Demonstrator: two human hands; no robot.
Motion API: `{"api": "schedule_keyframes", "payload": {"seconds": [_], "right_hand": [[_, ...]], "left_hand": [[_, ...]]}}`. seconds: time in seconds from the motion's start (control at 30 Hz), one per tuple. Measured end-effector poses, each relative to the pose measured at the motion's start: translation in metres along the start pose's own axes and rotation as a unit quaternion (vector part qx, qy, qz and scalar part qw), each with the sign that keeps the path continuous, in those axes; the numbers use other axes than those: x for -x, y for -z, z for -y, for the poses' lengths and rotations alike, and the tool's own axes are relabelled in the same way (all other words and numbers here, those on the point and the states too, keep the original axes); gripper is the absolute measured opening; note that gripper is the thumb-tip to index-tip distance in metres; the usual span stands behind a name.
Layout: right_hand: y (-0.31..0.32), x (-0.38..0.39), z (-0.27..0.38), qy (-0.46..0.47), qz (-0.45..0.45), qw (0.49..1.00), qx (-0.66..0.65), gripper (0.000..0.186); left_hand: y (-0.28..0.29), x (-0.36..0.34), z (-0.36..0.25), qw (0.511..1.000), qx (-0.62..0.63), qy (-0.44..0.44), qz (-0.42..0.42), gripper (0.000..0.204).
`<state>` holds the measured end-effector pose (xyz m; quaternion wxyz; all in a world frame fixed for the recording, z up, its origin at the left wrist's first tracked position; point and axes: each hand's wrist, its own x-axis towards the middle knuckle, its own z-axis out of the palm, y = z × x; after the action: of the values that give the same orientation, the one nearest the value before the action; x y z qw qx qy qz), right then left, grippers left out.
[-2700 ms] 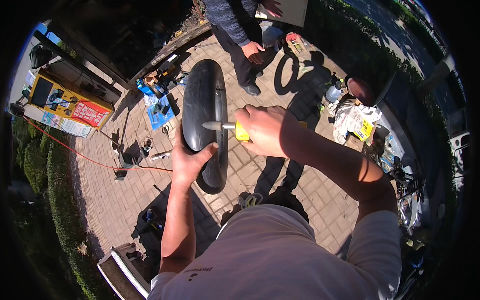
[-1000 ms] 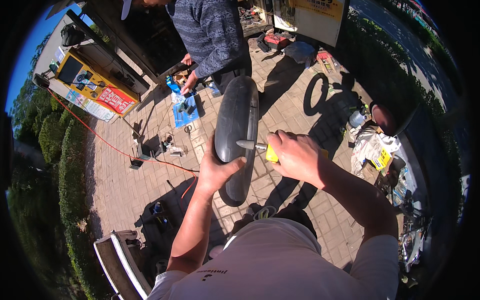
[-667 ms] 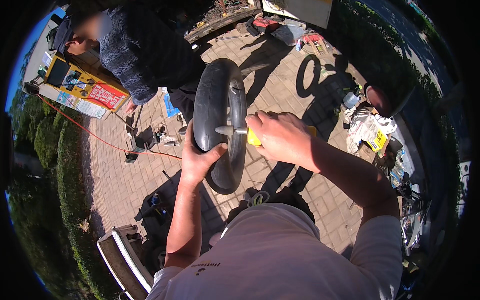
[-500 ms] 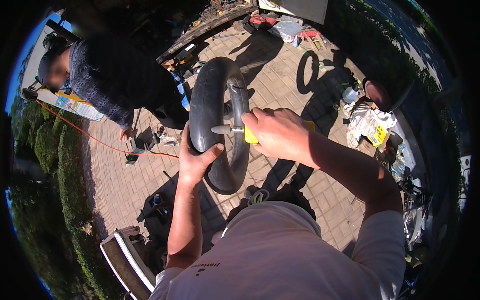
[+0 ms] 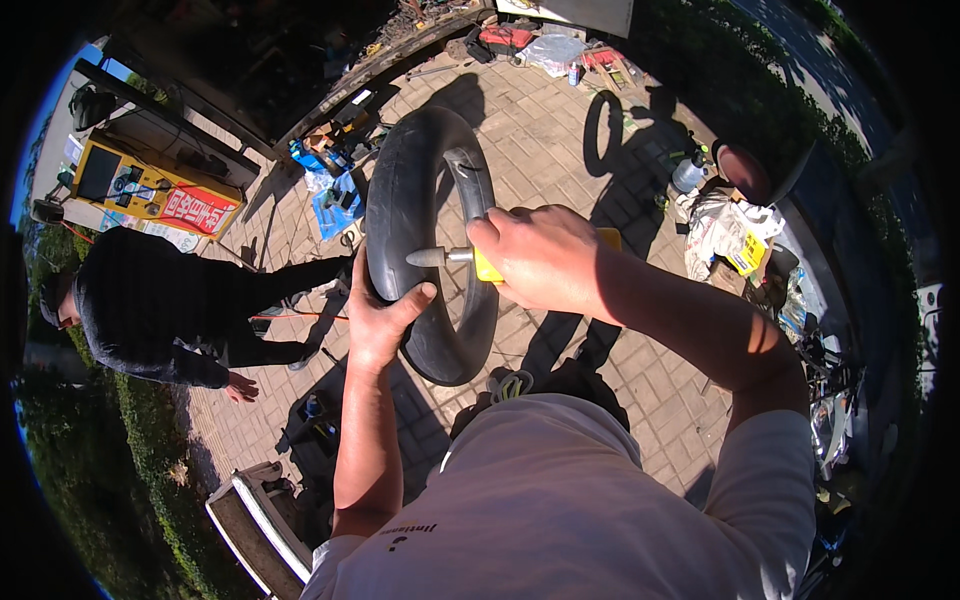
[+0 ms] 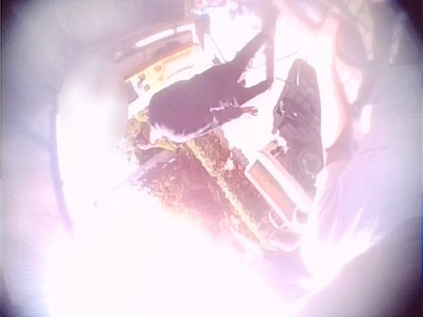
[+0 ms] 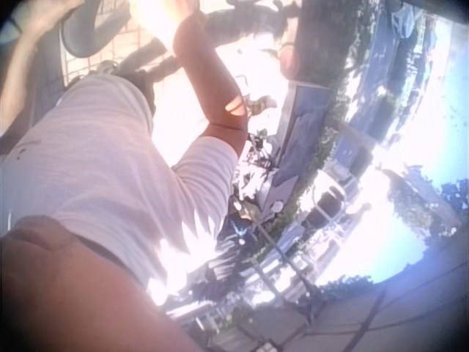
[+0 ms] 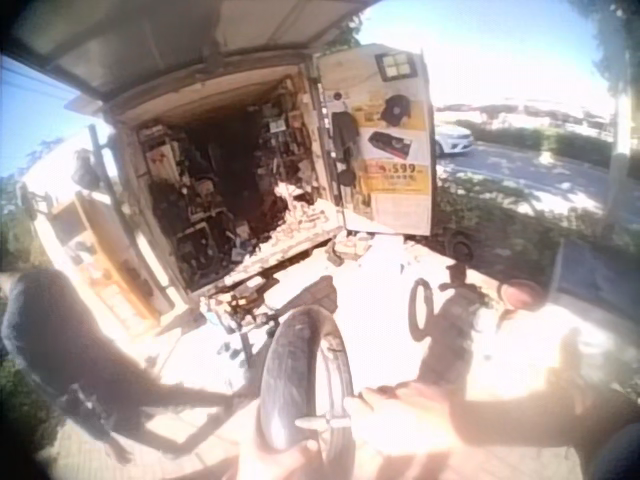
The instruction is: The person uses a yellow handheld tool to puncture a black tire, then walks to a work area and continues puncturing the tire. The person applies a small patch to the puncture site and presses it into place. The person then selects another patch from a small packet and prepares to apply it.
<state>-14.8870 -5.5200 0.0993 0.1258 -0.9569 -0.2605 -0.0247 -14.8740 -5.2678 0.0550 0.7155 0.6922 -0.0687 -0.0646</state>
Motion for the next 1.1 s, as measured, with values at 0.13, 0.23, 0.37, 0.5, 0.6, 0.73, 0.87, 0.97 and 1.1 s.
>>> {"api": "schedule_keyframes", "payload": {"seconds": [0.13, 0.23, 0.37, 0.5, 0.6, 0.73, 0.87, 0.97, 1.1], "right_hand": [[-0.003, 0.001, 0.001, -0.008, -0.005, 1.0, -0.004, 0.061], [-0.004, 0.002, 0.001, -0.012, 0.0, 1.0, -0.009, 0.061], [-0.006, 0.003, 0.0, -0.012, 0.006, 1.0, -0.015, 0.06], [-0.007, 0.003, -0.003, 0.001, -0.022, 1.0, -0.015, 0.059], [-0.007, 0.004, -0.004, 0.0, 0.005, 1.0, -0.019, 0.06], [-0.008, 0.006, -0.008, 0.012, -0.008, 1.0, -0.023, 0.059], [-0.008, 0.008, -0.015, 0.017, -0.01, 0.999, -0.03, 0.058], [-0.008, 0.011, -0.02, 0.018, -0.009, 0.999, -0.032, 0.059], [-0.008, 0.016, -0.028, 0.027, -0.008, 0.999, -0.042, 0.062]], "left_hand": [[0.0, -0.001, -0.001, 1.0, -0.016, -0.008, -0.006, 0.108], [0.001, -0.001, -0.002, 1.0, -0.01, 0.004, -0.003, 0.107], [0.001, -0.002, -0.003, 1.0, -0.028, 0.008, -0.01, 0.106], [-0.001, -0.004, -0.002, 1.0, -0.026, 0.002, -0.006, 0.105], [-0.003, -0.006, -0.003, 1.0, -0.022, -0.001, -0.001, 0.105], [-0.007, -0.007, -0.004, 0.999, -0.033, 0.005, -0.003, 0.104], [-0.014, -0.008, -0.004, 0.999, -0.041, -0.004, -0.002, 0.104], [-0.02, -0.009, -0.004, 0.999, -0.044, 0.002, -0.002, 0.103], [-0.03, -0.006, -0.006, 0.999, -0.045, 0.01, -0.005, 0.103]]}}
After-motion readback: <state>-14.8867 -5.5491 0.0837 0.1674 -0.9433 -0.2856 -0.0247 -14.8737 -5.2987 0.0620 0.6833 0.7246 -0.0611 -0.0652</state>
